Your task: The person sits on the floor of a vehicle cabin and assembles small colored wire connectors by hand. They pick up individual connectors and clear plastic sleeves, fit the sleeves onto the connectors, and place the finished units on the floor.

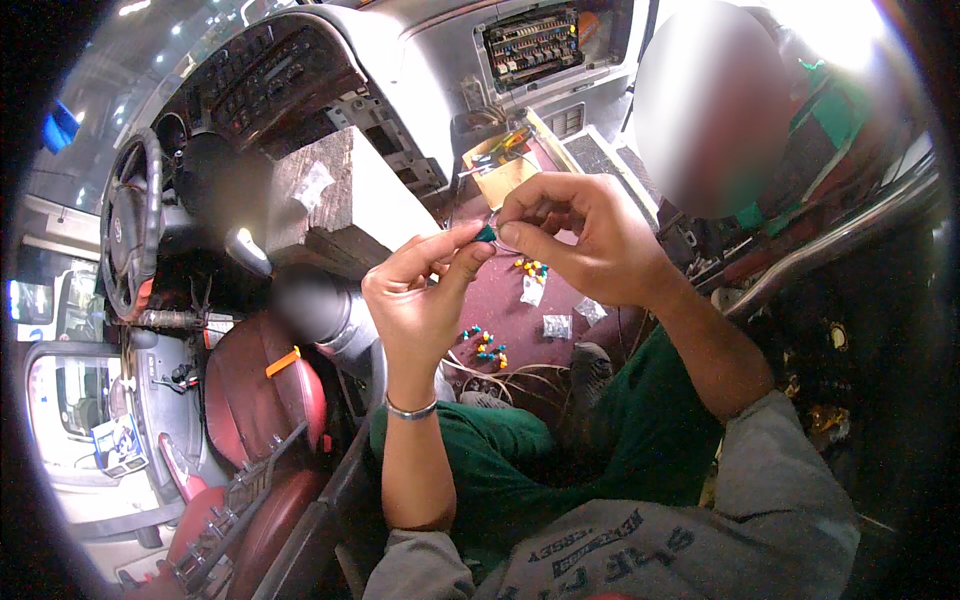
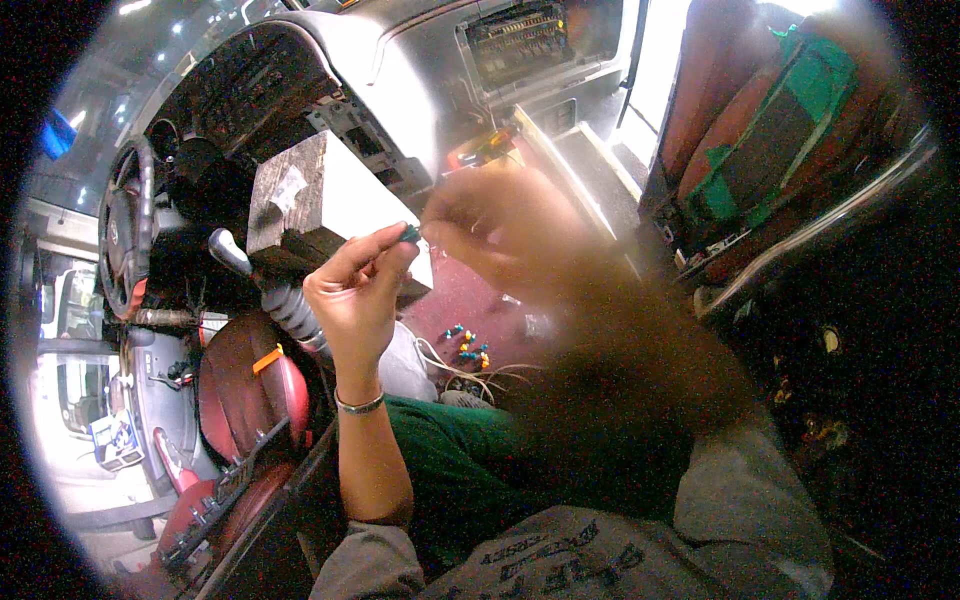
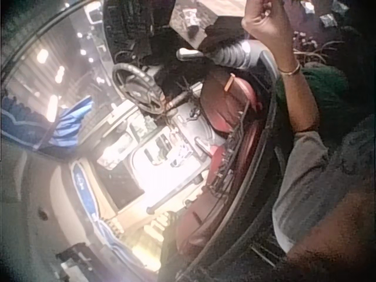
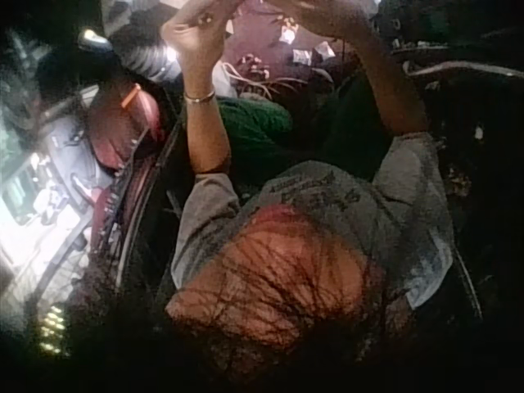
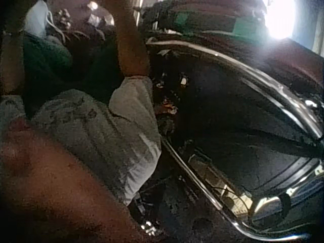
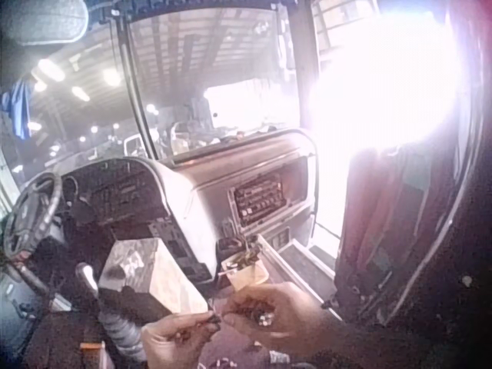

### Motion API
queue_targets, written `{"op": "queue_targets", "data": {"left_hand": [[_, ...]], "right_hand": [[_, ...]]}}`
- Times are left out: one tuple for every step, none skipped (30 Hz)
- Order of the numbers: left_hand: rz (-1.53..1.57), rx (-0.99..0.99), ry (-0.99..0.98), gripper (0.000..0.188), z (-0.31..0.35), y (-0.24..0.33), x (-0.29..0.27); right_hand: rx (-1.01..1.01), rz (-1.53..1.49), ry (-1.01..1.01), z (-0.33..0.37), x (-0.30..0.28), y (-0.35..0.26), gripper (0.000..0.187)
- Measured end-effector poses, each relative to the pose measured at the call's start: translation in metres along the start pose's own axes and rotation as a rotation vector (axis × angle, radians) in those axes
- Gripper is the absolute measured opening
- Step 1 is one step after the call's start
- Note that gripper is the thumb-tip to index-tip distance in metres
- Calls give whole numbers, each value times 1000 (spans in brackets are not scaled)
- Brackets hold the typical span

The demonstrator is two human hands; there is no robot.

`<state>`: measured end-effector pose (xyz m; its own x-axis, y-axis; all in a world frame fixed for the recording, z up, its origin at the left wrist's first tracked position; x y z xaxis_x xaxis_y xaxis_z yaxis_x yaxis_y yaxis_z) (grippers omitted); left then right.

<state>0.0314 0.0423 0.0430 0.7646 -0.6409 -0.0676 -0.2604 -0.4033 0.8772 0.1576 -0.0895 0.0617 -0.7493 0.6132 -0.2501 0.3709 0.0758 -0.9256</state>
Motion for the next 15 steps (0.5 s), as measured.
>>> {"op": "queue_targets", "data": {"left_hand": [[29, -6, -2, 23, 0, -2, -1], [58, -12, -2, 24, -1, -3, -2], [46, 3, -8, 24, -1, -1, -1], [35, 17, -15, 24, -2, 2, 0], [24, 31, -19, 24, -2, 4, 0], [15, 23, -18, 24, -1, 3, -1], [7, 14, -17, 24, -1, 3, -2], [-1, 7, -18, 24, -1, 3, -2], [-11, 18, -18, 24, -1, 4, -2], [-22, 29, -19, 24, -1, 5, -2], [-33, 41, -21, 24, -2, 6, -2], [-52, 32, -26, 24, -2, 7, -2], [-72, 23, -32, 24, -1, 9, -2], [-92, 14, -37, 24, -1, 10, -3], [-96, 38, -36, 24, -1, 10, -3]], "right_hand": [[21, -29, -19, 0, 1, 2, 13], [40, -58, -39, -2, 1, 5, 13], [60, -87, -58, -2, 2, 6, 13], [47, -69, -54, -2, 1, 5, 14], [35, -51, -52, -1, 1, 4, 14], [23, -34, -50, -1, 1, 3, 14], [8, -27, -47, 0, 1, 1, 14], [-8, -20, -41, 1, 1, -1, 14], [-24, -13, -36, 1, 2, -3, 14], [-16, 6, -26, 2, 2, -3, 14], [-9, 25, -14, 2, 1, -2, 13], [-1, 44, -3, 3, 1, -2, 13], [-21, 65, 10, 3, 0, -3, 12], [-41, 85, 23, 4, 0, -4, 11], [-62, 104, 35, 4, -1, -6, 11]]}}
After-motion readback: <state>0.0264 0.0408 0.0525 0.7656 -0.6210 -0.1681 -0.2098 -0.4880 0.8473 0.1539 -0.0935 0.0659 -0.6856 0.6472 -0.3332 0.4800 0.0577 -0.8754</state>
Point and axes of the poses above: each hand's wrist, its own z-axis away from the middle knuckle, its own x-axis out of the palm, y = z × x, the point moved 7 cm from there along -z, towards the middle knuckle, and after that the axes turned 8 degrees about y, right-handed, at the moved point
